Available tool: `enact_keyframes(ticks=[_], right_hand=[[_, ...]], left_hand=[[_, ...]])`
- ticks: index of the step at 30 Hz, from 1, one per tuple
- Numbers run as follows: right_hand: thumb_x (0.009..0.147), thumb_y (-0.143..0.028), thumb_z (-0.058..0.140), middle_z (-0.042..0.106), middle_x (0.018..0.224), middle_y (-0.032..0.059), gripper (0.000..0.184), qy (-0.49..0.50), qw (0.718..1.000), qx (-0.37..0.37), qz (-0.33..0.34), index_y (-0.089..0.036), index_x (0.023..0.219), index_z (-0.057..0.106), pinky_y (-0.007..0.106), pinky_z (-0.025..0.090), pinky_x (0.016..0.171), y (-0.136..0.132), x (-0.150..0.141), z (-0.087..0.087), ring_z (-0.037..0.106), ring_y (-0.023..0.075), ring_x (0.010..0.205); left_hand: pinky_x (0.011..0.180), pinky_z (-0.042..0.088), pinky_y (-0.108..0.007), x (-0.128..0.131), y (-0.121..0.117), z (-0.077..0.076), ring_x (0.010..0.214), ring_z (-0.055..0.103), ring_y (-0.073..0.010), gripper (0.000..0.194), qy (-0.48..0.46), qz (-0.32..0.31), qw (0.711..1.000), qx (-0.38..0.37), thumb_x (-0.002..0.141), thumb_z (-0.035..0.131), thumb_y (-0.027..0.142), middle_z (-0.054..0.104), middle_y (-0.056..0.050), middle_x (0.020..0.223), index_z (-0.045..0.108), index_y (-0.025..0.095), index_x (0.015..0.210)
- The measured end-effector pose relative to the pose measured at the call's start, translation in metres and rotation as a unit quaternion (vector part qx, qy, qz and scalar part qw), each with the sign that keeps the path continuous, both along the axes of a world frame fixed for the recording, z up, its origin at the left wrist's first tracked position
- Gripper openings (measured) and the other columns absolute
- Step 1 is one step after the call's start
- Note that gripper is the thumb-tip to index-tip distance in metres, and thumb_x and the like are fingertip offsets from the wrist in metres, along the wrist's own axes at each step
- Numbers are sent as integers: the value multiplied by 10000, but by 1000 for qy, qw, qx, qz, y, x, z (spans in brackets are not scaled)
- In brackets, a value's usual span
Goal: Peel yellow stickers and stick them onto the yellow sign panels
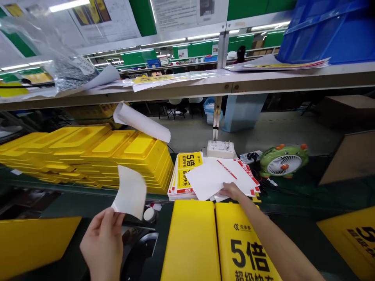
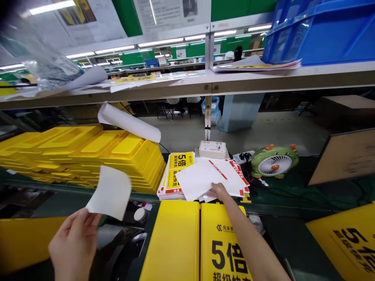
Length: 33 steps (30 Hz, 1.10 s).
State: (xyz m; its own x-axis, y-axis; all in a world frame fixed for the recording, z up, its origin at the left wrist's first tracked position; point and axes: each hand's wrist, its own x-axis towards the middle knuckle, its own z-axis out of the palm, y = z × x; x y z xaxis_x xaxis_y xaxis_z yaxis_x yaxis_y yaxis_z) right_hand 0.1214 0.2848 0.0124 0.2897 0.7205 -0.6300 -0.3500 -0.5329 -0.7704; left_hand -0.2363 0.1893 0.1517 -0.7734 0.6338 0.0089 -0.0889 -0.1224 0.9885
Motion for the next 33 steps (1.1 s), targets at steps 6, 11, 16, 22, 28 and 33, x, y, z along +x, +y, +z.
enact_keyframes(ticks=[6, 11, 16, 22, 28, 33], right_hand=[[671, -330, 726, 670, 949, 39, 288, 1, 975, 161, 156, -185, 905, 642, 286, 445, 873, -100, -72, 87, 591, 188, 962], [760, -418, 621, 671, 1035, 52, 329, 42, 937, 261, 229, -204, 1010, 634, 340, 431, 927, -167, -115, 119, 606, 203, 970], [746, -437, 620, 686, 982, 67, 378, 105, 960, 169, 199, -208, 1047, 613, 389, 479, 824, -194, -104, 109, 637, 231, 872], [626, -385, 710, 668, 696, 23, 289, -37, 968, 107, 226, -192, 837, 677, 352, 476, 742, -219, -100, 76, 611, 236, 760], [639, -382, 688, 556, 620, -56, 710, -185, 955, 13, 229, -197, 1275, 429, 294, 417, 657, -235, -105, 36, 575, 180, 668], [662, -411, 661, 597, 651, -41, 531, -265, 928, -3, 260, -248, 1136, 486, 300, 398, 667, -238, -116, 32, 584, 193, 718]], left_hand=[[1042, 344, -504, 73, -69, -13, 1047, 585, -260, 209, 500, -182, 835, 143, 766, 592, 146, 670, -42, 1059, 645, 247, 942], [1078, 163, -592, 89, -102, -45, 1293, 313, -368, 439, 609, -414, 669, 102, 712, 672, 423, 480, -46, 1338, 590, 335, 1134], [952, 413, -521, 58, -108, -63, 1173, 465, -325, 591, 263, -369, 889, -66, 731, 626, 485, 512, -136, 1237, 440, 269, 1248], [702, 540, -307, 31, -93, -82, 788, 649, -228, 501, 13, -443, 873, -201, 617, 738, 411, 628, 3, 645, 524, 173, 1001], [636, 515, -275, 14, -101, -109, 648, 640, -199, 419, 33, -478, 840, -256, 581, 760, 397, 642, 5, 547, 566, 164, 871], [635, 482, -258, 2, -101, -124, 636, 629, -188, 431, 73, -485, 827, -274, 584, 758, 402, 655, -2, 556, 584, 159, 895]])
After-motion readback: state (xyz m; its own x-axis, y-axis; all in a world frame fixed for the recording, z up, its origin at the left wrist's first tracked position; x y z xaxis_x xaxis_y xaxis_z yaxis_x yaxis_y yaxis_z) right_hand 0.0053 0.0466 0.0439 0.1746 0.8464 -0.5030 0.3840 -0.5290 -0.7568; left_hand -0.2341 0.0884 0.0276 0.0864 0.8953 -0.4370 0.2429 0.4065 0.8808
